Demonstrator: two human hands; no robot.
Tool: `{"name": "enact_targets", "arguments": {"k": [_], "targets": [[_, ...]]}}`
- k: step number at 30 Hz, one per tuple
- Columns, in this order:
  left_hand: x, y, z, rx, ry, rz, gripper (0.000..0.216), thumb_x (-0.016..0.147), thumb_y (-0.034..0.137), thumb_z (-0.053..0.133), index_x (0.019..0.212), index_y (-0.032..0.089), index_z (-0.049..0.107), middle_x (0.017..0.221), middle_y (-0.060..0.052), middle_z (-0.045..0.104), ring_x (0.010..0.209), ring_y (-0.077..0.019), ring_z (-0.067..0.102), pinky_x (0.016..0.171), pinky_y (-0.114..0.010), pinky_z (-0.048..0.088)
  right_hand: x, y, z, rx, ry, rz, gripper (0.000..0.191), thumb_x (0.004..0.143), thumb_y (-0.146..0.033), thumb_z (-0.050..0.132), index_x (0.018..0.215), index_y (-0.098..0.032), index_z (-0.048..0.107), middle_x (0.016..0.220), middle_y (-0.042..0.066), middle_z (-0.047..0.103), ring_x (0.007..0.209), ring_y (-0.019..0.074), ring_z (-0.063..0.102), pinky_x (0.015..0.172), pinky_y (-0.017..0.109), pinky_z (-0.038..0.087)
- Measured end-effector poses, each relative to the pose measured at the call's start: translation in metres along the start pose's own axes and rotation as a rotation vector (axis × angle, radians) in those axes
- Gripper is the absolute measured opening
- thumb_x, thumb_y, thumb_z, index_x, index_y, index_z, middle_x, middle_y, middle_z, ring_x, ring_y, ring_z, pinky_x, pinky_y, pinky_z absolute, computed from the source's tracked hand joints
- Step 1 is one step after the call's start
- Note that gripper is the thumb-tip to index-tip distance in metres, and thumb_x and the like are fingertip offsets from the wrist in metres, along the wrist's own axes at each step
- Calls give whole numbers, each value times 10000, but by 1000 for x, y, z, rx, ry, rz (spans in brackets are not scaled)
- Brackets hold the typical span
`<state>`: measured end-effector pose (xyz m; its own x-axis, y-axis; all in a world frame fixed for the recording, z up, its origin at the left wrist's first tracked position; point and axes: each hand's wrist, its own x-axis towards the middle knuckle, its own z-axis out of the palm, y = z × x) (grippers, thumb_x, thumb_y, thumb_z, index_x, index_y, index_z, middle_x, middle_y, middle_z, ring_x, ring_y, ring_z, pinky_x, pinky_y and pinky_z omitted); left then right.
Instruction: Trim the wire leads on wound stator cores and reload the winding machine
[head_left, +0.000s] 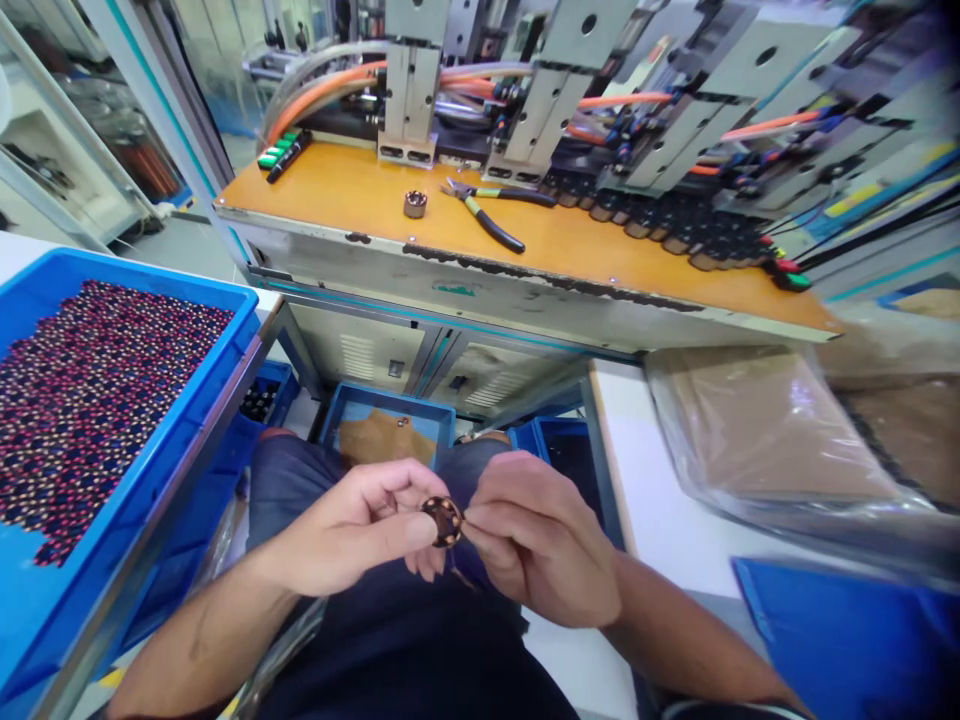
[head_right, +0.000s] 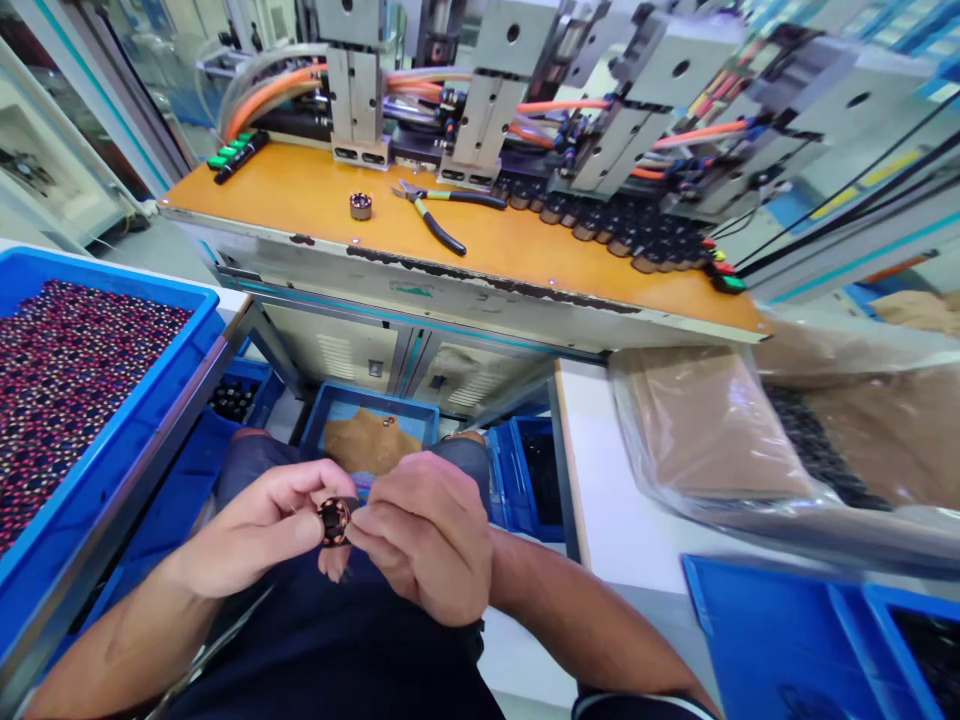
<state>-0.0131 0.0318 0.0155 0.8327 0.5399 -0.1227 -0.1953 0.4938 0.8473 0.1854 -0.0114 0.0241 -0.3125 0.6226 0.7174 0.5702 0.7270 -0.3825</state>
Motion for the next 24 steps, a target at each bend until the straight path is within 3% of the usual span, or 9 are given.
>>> {"name": "enact_targets", "arguments": {"k": [5, 8, 11, 15, 17, 19, 22, 24], "targets": [[-2, 0, 4, -10, 124, 145, 190, 879, 200, 675, 1044, 178, 584, 714, 12, 660, 596, -93, 647, 582, -193, 522, 3, -2, 5, -62, 121, -31, 75, 883, -112, 573, 933, -161, 600, 771, 46, 639, 657, 146, 630, 599, 287, 561], [-2, -2, 5, -49, 164, 256, 219, 837, 94, 696, 1010, 202, 618, 892, -2, 693, 692, -103, 701, 616, -191, 554, 6, -2, 10, -115, 145, 25, 90, 875, -98, 582, 929, -169, 592, 781, 42, 643, 655, 140, 626, 614, 280, 568], [-4, -3, 3, -105, 162, 361, 236, 760, 32, 750, 894, 198, 649, 1149, -6, 671, 921, -147, 723, 840, -273, 581, 10, -2, 12, -90, 146, 59, 83, 880, -92, 576, 915, -166, 586, 781, 47, 636, 660, 137, 623, 610, 269, 563], [-1, -3, -1, -234, 144, 427, 259, 743, 155, 814, 930, 226, 648, 1095, -4, 714, 1241, -238, 600, 1031, -382, 489, 14, -1, 11, 21, 145, 11, 68, 883, -86, 562, 905, -150, 571, 775, 54, 618, 668, 136, 619, 616, 273, 567], [2, -3, -3, -214, 142, 327, 345, 771, 338, 801, 1056, 212, 653, 1117, -55, 711, 1190, -226, 622, 999, -346, 493, 15, 0, 10, 71, 150, -25, 63, 892, -90, 550, 915, -145, 572, 784, 57, 619, 680, 137, 619, 624, 282, 571], [5, -4, -5, -156, 97, 173, 420, 820, 461, 724, 1094, 152, 652, 1018, -98, 720, 973, -184, 687, 849, -278, 530, 16, 1, 9, 100, 150, -48, 61, 897, -91, 545, 922, -136, 579, 790, 59, 620, 681, 133, 612, 625, 284, 573], [5, -4, -5, -96, -3, 51, 323, 890, 428, 650, 1003, 125, 641, 741, -46, 692, 643, -114, 650, 622, -214, 498, 16, 1, 7, 87, 145, -57, 50, 897, -93, 554, 917, -123, 588, 788, 64, 623, 674, 131, 610, 624, 280, 573], [4, -4, -4, -54, 19, 104, 217, 913, 331, 641, 1029, 150, 611, 708, -21, 684, 616, -104, 648, 598, -201, 499, 16, 1, 7, 52, 146, -50, 45, 889, -90, 567, 901, -124, 593, 776, 63, 627, 658, 131, 609, 623, 277, 569]]}}
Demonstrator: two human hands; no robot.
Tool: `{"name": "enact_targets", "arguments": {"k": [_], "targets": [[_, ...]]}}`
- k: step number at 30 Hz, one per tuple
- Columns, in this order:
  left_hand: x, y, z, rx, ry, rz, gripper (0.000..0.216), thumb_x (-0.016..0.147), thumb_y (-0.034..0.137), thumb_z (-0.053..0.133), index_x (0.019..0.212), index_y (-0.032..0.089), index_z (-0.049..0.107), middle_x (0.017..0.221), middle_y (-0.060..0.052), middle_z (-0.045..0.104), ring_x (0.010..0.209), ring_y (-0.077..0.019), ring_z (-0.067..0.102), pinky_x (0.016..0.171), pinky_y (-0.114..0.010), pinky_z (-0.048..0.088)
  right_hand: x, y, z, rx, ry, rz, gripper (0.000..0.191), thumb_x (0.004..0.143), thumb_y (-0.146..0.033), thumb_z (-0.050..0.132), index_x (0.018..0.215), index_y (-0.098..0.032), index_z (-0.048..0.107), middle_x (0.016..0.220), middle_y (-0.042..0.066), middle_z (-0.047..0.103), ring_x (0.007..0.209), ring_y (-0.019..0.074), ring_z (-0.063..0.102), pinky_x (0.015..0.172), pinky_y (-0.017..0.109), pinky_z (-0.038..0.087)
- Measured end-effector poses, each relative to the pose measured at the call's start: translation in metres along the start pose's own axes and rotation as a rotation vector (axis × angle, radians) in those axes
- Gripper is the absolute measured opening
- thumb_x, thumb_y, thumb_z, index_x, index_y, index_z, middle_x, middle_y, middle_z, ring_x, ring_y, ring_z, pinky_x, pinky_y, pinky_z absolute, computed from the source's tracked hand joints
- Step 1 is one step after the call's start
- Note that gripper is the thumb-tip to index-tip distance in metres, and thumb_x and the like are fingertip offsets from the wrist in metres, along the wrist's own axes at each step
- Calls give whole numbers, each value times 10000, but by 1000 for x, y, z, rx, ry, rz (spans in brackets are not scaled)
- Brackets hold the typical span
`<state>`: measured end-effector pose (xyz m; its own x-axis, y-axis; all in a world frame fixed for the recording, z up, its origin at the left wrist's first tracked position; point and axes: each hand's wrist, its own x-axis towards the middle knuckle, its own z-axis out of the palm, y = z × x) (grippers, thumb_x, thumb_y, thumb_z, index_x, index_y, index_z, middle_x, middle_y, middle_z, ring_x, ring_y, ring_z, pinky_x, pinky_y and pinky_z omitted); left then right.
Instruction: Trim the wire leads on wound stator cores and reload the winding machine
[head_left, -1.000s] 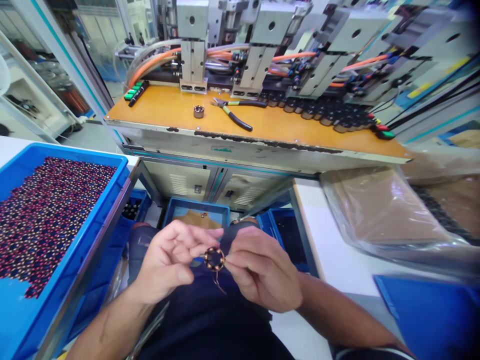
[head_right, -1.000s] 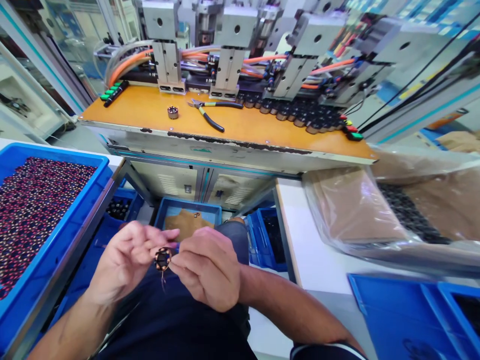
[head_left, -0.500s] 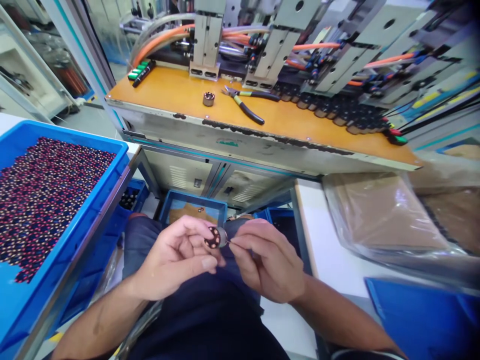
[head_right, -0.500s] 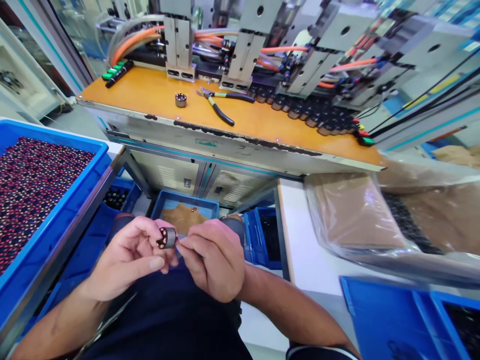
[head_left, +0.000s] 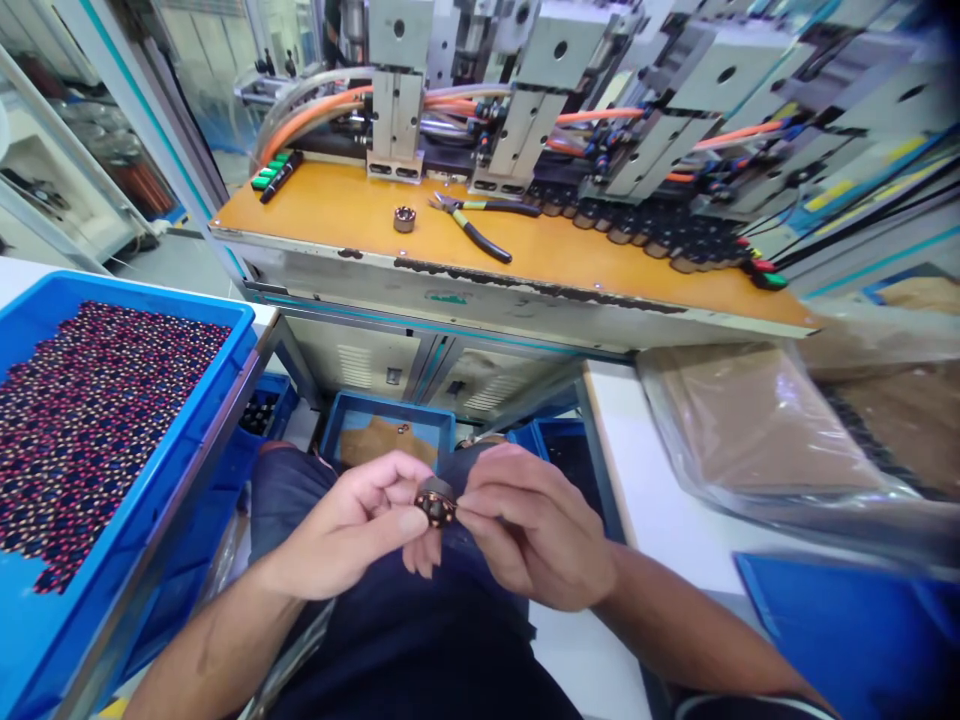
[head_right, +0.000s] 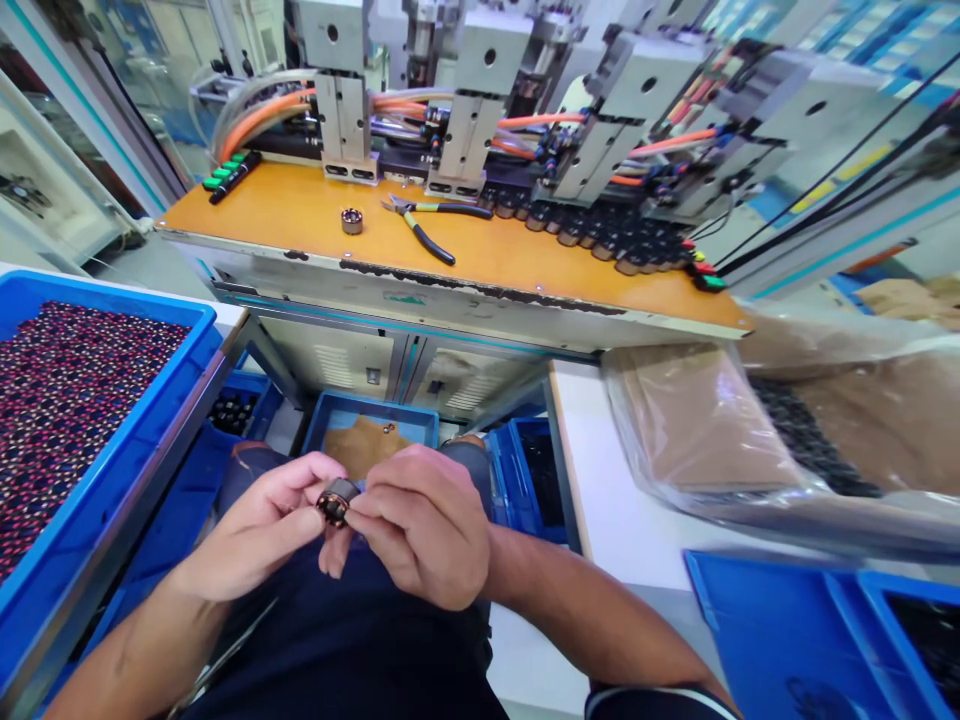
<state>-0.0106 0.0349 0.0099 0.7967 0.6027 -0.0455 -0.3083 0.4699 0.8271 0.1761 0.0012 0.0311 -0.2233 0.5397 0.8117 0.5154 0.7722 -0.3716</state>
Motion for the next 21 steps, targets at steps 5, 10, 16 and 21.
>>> {"name": "enact_targets", "arguments": {"k": [5, 10, 16, 21], "targets": [[-3, 1, 3, 78, 134, 251, 271, 825, 58, 704, 1022, 231, 635, 987, -6, 704, 756, -111, 723, 681, -208, 575, 0, -2, 1, -46, 31, 104, 76, 862, -57, 587, 874, -131, 604, 753, 60, 634, 643, 127, 604, 589, 254, 542], [-3, 1, -1, 14, 109, 425, 280, 695, 42, 819, 822, 205, 630, 1073, 16, 684, 1094, -198, 685, 976, -331, 545, 2, -3, 3, 10, 50, 160, 70, 873, -72, 582, 850, -133, 605, 732, 64, 636, 652, 123, 605, 597, 249, 543], [6, 3, -5, 2, 103, 116, 408, 829, 489, 698, 1084, 172, 667, 977, -79, 713, 975, -196, 690, 841, -273, 550, 3, 1, 4, 105, 89, 64, 81, 895, -88, 584, 829, -119, 619, 730, 74, 650, 655, 116, 626, 620, 245, 544], [5, 1, -6, 55, 4, -43, 265, 911, 401, 626, 1002, 153, 647, 710, -29, 685, 634, -112, 637, 625, -208, 496, 0, 4, 0, 100, 62, 68, 74, 898, -96, 577, 845, -122, 621, 731, 71, 645, 642, 115, 611, 593, 246, 532]]}}
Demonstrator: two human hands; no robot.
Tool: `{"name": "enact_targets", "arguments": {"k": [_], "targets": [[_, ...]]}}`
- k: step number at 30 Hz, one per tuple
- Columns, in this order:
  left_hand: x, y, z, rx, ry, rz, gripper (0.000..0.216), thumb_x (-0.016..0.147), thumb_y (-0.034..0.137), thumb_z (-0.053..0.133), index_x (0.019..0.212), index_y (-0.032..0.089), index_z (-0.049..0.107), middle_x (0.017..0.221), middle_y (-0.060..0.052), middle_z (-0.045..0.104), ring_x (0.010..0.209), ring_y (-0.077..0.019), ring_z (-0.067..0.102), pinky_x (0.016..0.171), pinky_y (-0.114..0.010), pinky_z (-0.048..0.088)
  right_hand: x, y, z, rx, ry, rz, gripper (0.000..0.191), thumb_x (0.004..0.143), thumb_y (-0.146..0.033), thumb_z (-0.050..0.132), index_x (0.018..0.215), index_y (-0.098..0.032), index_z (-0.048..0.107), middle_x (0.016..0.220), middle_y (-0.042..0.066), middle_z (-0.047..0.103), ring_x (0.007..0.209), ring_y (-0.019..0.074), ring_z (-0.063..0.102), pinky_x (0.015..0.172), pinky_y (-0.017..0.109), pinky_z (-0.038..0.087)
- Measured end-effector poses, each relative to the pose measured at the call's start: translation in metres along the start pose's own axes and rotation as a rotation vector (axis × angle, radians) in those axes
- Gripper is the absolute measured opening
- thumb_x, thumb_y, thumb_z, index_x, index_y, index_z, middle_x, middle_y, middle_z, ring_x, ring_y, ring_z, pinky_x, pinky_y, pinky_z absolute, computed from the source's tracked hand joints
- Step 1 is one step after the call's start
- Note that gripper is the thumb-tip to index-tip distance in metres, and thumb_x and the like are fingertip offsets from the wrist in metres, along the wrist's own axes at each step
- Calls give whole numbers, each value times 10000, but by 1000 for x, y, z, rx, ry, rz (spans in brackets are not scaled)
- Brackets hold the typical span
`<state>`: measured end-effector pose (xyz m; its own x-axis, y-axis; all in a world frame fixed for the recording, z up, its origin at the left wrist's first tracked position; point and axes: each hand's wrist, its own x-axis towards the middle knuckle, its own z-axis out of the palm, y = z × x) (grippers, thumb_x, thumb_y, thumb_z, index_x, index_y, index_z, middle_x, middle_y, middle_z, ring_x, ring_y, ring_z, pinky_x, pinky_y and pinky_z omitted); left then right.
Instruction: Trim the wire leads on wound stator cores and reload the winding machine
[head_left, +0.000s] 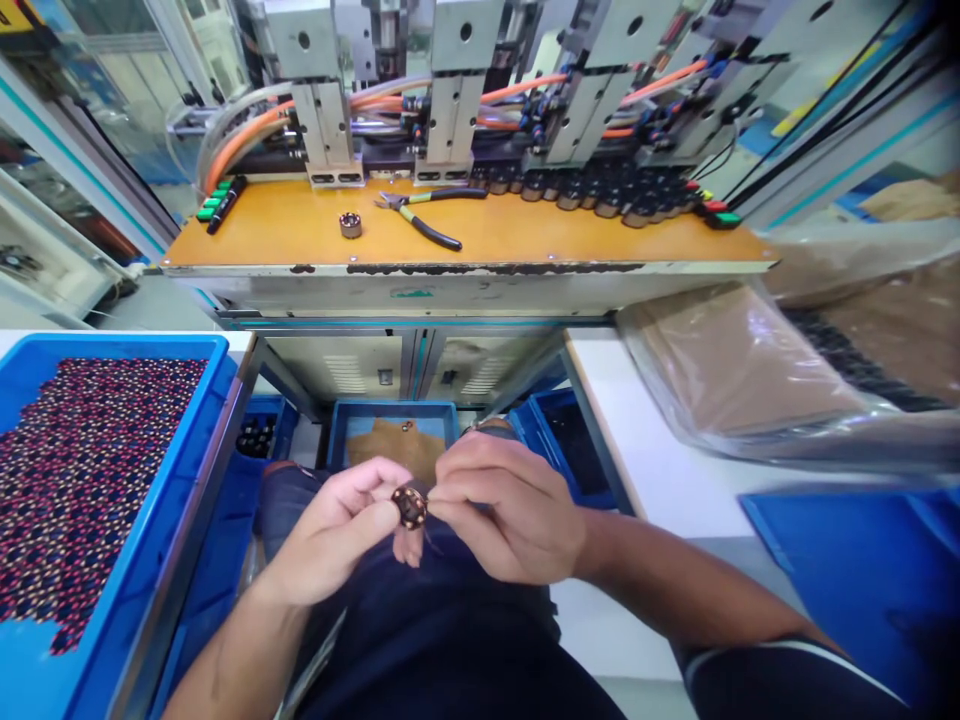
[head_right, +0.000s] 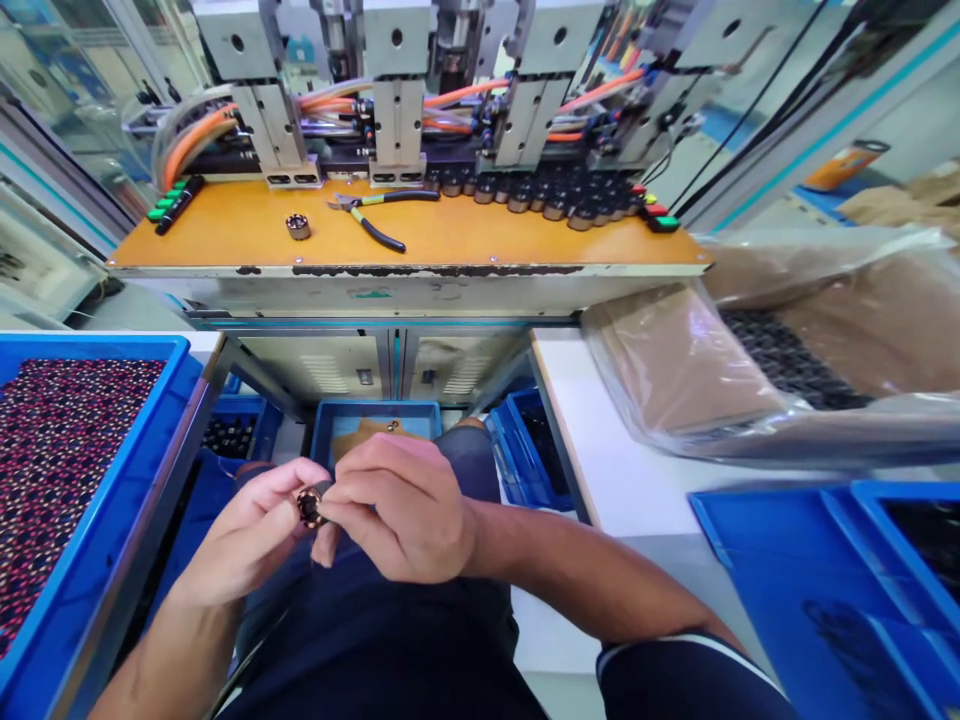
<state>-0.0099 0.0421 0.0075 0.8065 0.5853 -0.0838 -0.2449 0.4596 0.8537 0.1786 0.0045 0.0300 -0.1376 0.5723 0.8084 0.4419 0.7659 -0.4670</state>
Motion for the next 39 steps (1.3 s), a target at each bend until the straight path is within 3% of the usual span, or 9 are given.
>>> {"name": "enact_targets", "arguments": {"k": [5, 9, 13, 18, 24, 29, 32, 35, 39], "targets": [[-1, 0, 7, 64, 120, 212, 247, 884, 140, 664, 1092, 263, 615, 839, 22, 714, 671, -87, 697, 625, -171, 547, -2, -2, -2, -62, 35, 57, 67, 862, -65, 604, 825, -120, 613, 725, 70, 643, 667, 123, 614, 616, 240, 541], [1, 2, 14, 144, 196, 396, 224, 768, 56, 760, 887, 206, 643, 1044, 0, 701, 766, -107, 724, 715, -217, 596, -2, -4, 0, -59, 55, 124, 72, 850, -54, 609, 829, -123, 612, 727, 65, 639, 659, 118, 602, 611, 231, 536], [2, 1, 16, 243, 307, 551, 244, 733, 18, 773, 764, 175, 588, 961, -18, 726, 857, -129, 717, 768, -219, 594, 0, -11, 4, -18, 53, 184, 88, 841, -43, 605, 824, -127, 623, 727, 54, 631, 649, 111, 593, 606, 225, 514], [3, -2, 13, 232, 335, 632, 375, 732, 18, 776, 1014, 237, 664, 1036, -20, 738, 977, -196, 737, 885, -325, 608, 5, -21, 9, 290, 83, 540, 125, 861, -102, 604, 745, -148, 609, 689, 16, 593, 628, 95, 551, 584, 219, 459], [1, -3, 9, 156, 334, 587, 617, 744, 3, 766, 1261, 307, 618, 1172, -17, 742, 1061, -183, 719, 924, -255, 589, 8, -21, 12, 794, -63, 1000, 186, 834, -226, 663, 682, -147, 593, 631, -16, 573, 583, 72, 512, 574, 200, 427], [1, -5, 0, 153, 273, 586, 361, 767, 74, 775, 1068, 263, 712, 1159, -15, 753, 1116, -193, 695, 975, -285, 563, 7, -17, 16, 900, -118, 1137, 230, 765, -275, 754, 700, -142, 578, 606, -28, 572, 554, 68, 529, 551, 189, 440], [0, -7, -2, 147, 270, 577, 323, 780, 110, 776, 1044, 282, 703, 1156, -13, 758, 1199, -212, 647, 1046, -369, 516, 4, -13, 22, 959, -133, 1106, 215, 768, -278, 756, 854, -131, 624, 697, -13, 603, 583, 71, 557, 556, 192, 484], [-1, -6, 0, 117, 284, 537, 299, 776, 140, 785, 1019, 293, 704, 1160, -23, 758, 1222, -223, 631, 975, -370, 564, -1, -10, 30, 1003, -117, 940, 239, 821, -248, 704, 1022, -130, 649, 796, 7, 624, 592, 61, 570, 570, 195, 514], [7, 0, 3, -2, 310, 471, 92, 814, 328, 755, 886, 279, 726, 1108, -35, 775, 1139, -249, 684, 828, -385, 618, -6, -5, 37, 734, 6, 644, 188, 843, -227, 684, 1011, -146, 657, 835, 38, 665, 652, 95, 627, 609, 223, 555]]}}
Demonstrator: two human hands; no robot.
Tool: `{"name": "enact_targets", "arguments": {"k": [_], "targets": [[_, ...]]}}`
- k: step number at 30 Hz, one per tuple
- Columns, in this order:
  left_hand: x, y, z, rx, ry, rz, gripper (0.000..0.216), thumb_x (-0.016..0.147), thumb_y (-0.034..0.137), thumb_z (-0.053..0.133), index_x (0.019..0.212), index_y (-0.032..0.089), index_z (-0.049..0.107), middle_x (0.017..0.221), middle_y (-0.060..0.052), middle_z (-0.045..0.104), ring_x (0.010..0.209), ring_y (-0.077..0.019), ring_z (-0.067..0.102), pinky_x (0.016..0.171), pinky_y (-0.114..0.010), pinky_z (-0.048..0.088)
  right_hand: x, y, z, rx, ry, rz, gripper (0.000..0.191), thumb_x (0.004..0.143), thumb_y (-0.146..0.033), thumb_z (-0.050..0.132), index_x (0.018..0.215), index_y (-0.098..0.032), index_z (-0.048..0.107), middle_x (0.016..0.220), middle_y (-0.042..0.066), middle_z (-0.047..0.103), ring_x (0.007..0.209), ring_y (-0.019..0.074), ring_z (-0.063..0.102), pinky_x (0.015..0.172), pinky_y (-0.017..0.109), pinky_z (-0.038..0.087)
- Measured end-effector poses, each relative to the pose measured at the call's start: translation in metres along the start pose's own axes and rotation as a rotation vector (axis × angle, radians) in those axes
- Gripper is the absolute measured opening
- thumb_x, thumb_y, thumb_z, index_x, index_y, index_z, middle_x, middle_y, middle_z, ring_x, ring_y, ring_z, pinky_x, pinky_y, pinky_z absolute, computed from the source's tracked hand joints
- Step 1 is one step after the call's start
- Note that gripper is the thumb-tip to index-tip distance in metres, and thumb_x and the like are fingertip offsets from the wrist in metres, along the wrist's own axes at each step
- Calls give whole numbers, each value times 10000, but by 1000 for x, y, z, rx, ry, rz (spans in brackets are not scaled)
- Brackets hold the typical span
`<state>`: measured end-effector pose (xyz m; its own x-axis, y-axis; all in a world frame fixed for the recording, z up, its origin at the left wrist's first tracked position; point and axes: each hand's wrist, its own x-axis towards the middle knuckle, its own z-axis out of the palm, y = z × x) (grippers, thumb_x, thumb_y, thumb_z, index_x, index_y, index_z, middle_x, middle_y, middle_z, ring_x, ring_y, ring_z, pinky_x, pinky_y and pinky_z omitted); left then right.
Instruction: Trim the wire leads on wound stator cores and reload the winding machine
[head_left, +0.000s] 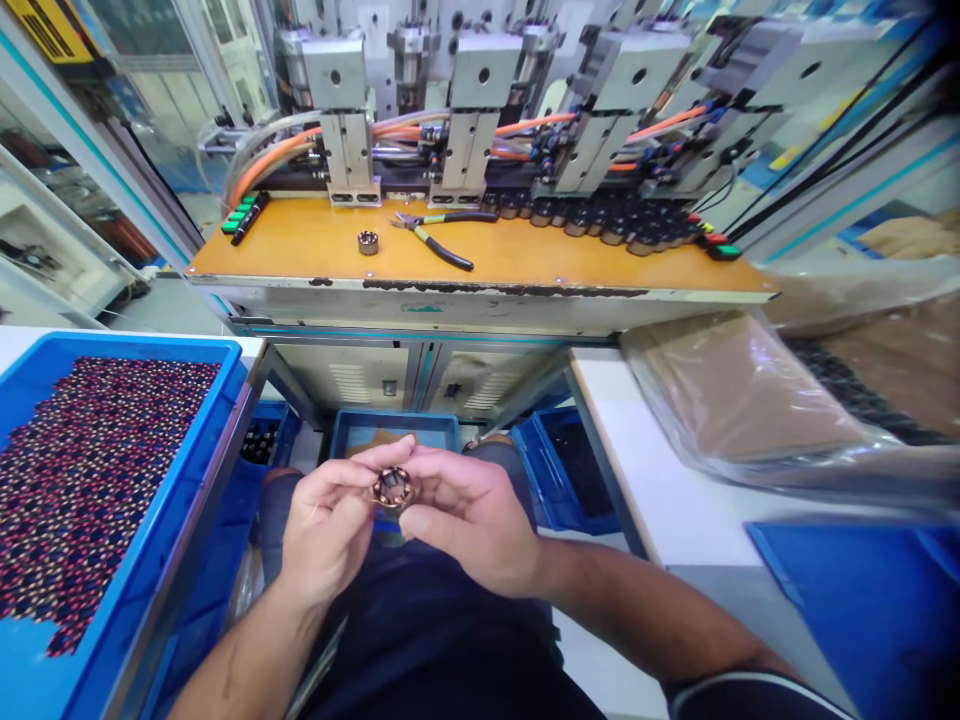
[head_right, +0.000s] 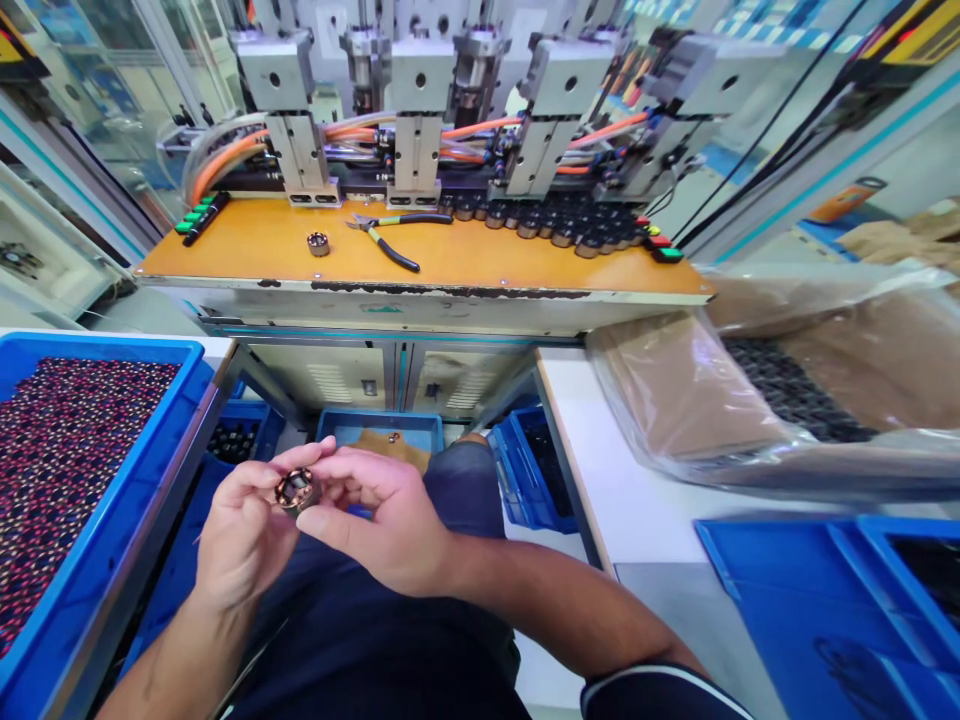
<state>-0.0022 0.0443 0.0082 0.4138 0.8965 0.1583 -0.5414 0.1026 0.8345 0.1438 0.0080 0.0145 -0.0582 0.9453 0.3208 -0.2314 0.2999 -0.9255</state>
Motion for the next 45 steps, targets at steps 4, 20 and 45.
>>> {"name": "enact_targets", "arguments": {"k": [4, 20, 45], "targets": [[12, -7, -7, 84, 269, -121, 222, 835, 403, 717, 782, 188, 691, 1047, -85, 781, 1027, -259, 728, 840, -405, 601, 6, 3, -9, -601, 172, -544, 213, 807, -172, 703, 1007, -160, 632, 798, 52, 685, 684, 128, 654, 627, 237, 579], [-7, 19, 15, 1020, -49, 325, 371, 752, 145, 793, 1105, 227, 715, 969, -42, 772, 789, -167, 705, 763, -267, 577, 1, 10, -36, -1105, 62, -997, 100, 828, -131, 634, 928, -128, 634, 731, 63, 673, 693, 177, 651, 610, 315, 592], [-7, 34, 5, 1030, -166, 297, 341, 767, 37, 716, 1061, 210, 710, 1108, -80, 721, 951, -191, 690, 791, -273, 582, -4, -50, -61, -969, -56, -752, 153, 835, -224, 705, 980, -268, 685, 832, 21, 677, 734, 159, 623, 622, 295, 530]]}}
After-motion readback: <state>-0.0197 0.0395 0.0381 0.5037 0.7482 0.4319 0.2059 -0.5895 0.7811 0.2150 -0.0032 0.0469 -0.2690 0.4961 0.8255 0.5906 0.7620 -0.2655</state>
